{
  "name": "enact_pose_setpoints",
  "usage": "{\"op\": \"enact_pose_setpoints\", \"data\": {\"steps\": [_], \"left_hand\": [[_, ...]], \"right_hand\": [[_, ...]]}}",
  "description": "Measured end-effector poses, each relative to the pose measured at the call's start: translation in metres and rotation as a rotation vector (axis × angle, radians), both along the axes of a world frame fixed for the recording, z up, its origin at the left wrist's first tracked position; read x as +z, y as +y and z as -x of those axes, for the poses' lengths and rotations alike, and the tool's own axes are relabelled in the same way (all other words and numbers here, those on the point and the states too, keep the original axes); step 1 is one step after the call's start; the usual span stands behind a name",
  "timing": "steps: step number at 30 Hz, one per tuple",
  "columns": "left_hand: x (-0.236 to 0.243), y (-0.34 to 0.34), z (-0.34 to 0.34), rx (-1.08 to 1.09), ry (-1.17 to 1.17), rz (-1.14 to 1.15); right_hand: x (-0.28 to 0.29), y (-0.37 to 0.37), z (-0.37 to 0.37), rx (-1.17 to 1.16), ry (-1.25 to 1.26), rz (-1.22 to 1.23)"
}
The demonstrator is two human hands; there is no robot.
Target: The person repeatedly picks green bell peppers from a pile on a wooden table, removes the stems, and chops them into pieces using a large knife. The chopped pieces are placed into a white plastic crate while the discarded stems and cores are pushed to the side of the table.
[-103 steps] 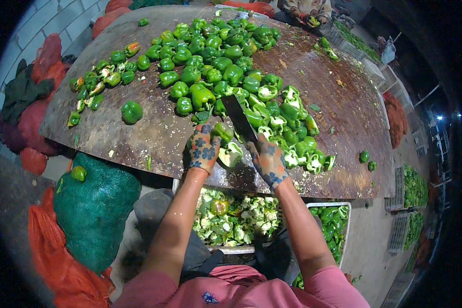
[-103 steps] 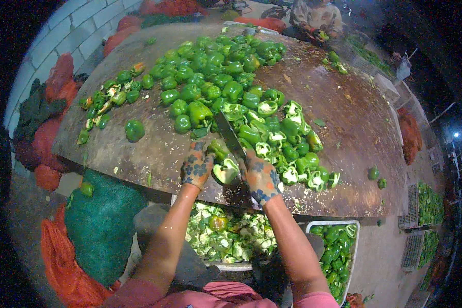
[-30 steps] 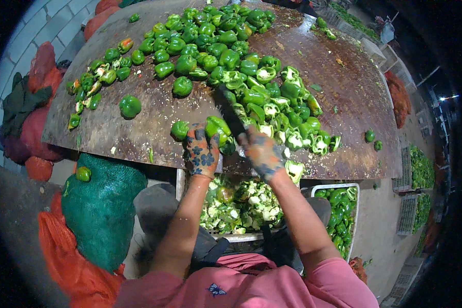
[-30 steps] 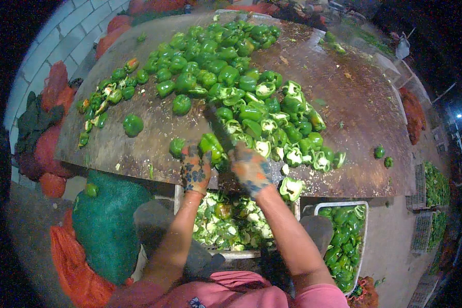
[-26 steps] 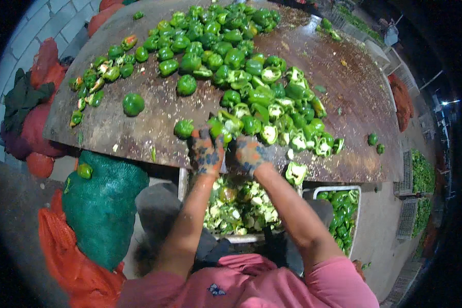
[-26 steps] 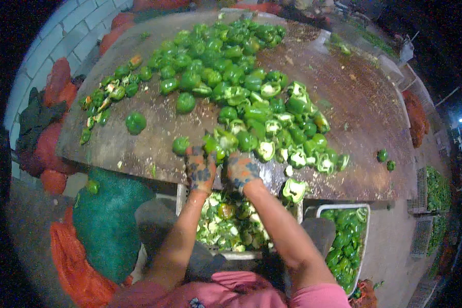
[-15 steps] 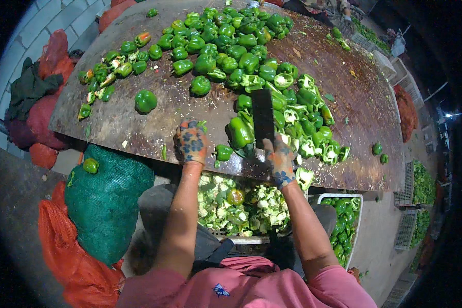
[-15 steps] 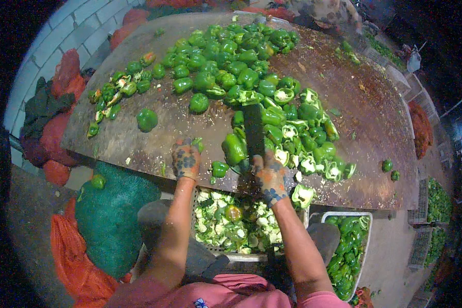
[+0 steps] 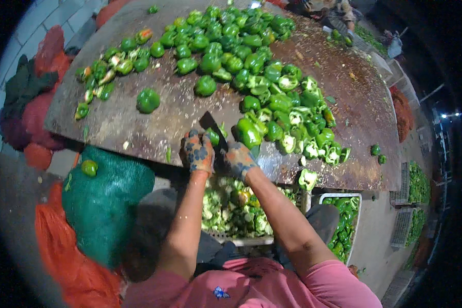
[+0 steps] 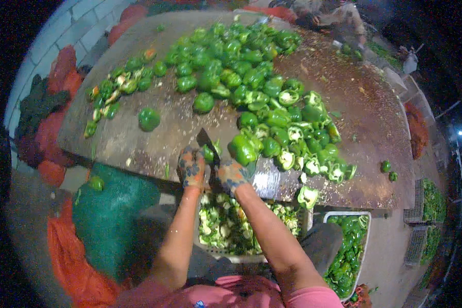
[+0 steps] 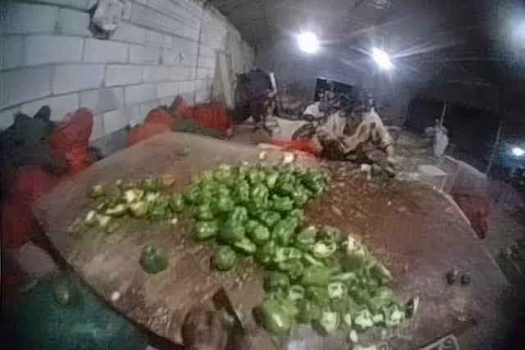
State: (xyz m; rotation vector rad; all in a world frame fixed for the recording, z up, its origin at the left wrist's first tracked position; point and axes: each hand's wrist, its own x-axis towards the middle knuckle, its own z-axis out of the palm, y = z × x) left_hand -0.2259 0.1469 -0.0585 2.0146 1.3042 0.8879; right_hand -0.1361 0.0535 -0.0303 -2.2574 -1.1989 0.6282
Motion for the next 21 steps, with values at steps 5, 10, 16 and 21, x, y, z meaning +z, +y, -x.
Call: {"op": "enact_pose_setpoints", "data": {"steps": [5, 10, 16, 21], "left_hand": [[0.0, 0.015, -0.06, -0.144, 0.023, -0.087], [0.028, 0.046, -0.141, -0.518, 0.237, -0.054], [0.024, 0.082, -0.142, -0.617, 0.166, -0.184], [0.039, 0.057, -0.031, -0.242, -0.041, -0.066]], "right_hand": [[-0.002, -0.031, -0.028, -0.444, 0.135, -0.243], [0.005, -0.039, -0.044, -0.539, 0.197, -0.606], [-0.001, -0.029, -0.051, -0.521, 0.176, -0.673], [-0.004, -0.04, -0.065, -0.392, -0.061, -0.445]]}}
